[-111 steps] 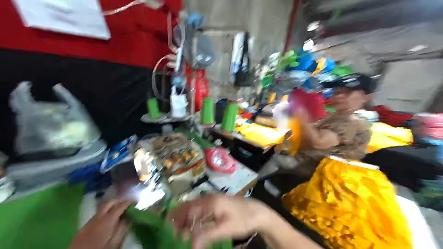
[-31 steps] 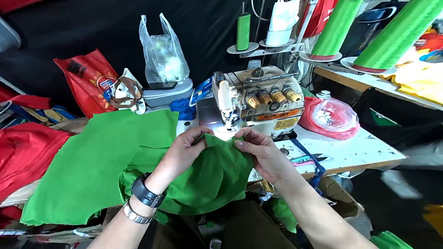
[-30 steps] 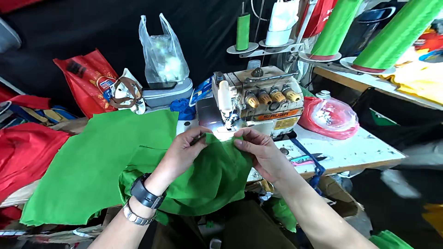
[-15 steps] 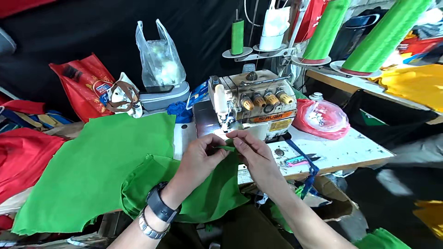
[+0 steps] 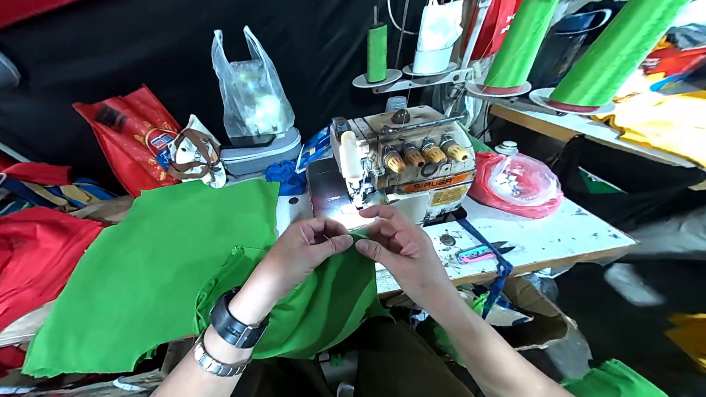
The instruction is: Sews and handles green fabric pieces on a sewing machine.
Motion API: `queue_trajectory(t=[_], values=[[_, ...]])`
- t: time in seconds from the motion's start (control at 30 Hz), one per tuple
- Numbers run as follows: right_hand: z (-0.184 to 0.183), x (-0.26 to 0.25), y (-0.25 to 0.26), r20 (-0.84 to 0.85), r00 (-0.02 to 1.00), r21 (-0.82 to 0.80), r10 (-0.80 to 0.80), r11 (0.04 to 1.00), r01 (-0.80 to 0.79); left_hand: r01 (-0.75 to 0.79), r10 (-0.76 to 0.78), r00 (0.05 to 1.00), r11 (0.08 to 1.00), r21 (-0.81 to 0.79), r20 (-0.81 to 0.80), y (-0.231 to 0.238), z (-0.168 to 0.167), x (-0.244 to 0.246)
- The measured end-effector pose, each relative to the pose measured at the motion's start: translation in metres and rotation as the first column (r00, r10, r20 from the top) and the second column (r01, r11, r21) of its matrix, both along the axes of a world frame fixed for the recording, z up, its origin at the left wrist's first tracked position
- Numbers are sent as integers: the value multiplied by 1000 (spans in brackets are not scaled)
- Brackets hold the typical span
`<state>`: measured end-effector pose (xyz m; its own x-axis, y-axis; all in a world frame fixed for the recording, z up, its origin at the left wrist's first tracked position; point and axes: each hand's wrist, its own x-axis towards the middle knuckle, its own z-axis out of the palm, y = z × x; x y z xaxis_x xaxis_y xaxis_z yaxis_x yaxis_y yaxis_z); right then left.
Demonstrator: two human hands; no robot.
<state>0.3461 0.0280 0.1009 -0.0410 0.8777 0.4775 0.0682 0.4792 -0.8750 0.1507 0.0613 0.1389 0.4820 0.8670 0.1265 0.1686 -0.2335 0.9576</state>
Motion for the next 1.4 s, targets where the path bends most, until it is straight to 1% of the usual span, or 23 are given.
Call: queue_trajectory(t=[0.07,0.17,0.27,0.33,0.4,0.5,0.6,0.67,0.73,0.8,0.87,0.97,1.03,1.07,1.13,1.17,1.23,1.3,1.33,1.4], values=[[0,-1,-1,-4,1000,-1,-17,1000,17,-14,16,1000,998,53,-23,-1,0,1],[-2,0,0,5,998,48,-56,997,56,-27,41,996,984,175,-76,-2,1,2],[-3,0,1,5,998,71,-64,995,64,-55,119,980,931,361,-157,-2,0,3],[-3,0,2,-14,998,67,-53,996,54,-75,167,971,894,442,-173,-1,0,3],[-2,1,1,-33,998,64,-49,997,51,-83,157,977,900,429,-142,-1,0,4],[-1,4,3,-45,998,71,-40,997,43,-69,102,992,937,341,-79,-1,0,6],[2,5,3,-43,998,64,-45,997,48,-78,106,991,956,282,-85,-3,2,7],[2,4,4,-39,997,83,-73,994,76,-97,134,983,957,275,-122,-4,4,9],[0,3,7,29,990,151,-137,980,131,-95,146,977,951,295,-155,-5,2,11],[-3,3,11,124,968,296,-219,939,174,-100,170,969,933,345,-178,-5,0,15],[-3,3,14,188,936,414,-296,889,198,-133,236,952,894,429,-197,-5,-3,20],[1,4,15,206,918,453,-338,865,217,-148,286,936,848,509,-204,-3,-1,24],[0,7,15,182,941,393,-286,898,197,-124,265,943,842,525,-202,2,1,25],[-3,10,15,162,961,323,-225,932,164,-110,242,949,853,509,-202,4,3,24],[-16,16,15,115,990,118,-78,991,65,-84,192,960,892,444,-205,8,6,24],[-26,17,16,86,996,22,-26,999,24,-75,173,963,910,407,-209,11,6,23],[-46,16,17,26,999,-120,20,993,-17,-71,152,965,936,344,-214,17,4,24],[-63,13,15,-32,999,-186,19,982,-24,-95,165,962,950,298,-219,23,0,27],[-69,11,14,-58,998,-190,15,981,-26,-118,188,956,949,293,-223,27,-2,30],[-75,7,10,-110,994,-152,-23,988,6,-151,246,938,924,353,-245,32,-8,37]])
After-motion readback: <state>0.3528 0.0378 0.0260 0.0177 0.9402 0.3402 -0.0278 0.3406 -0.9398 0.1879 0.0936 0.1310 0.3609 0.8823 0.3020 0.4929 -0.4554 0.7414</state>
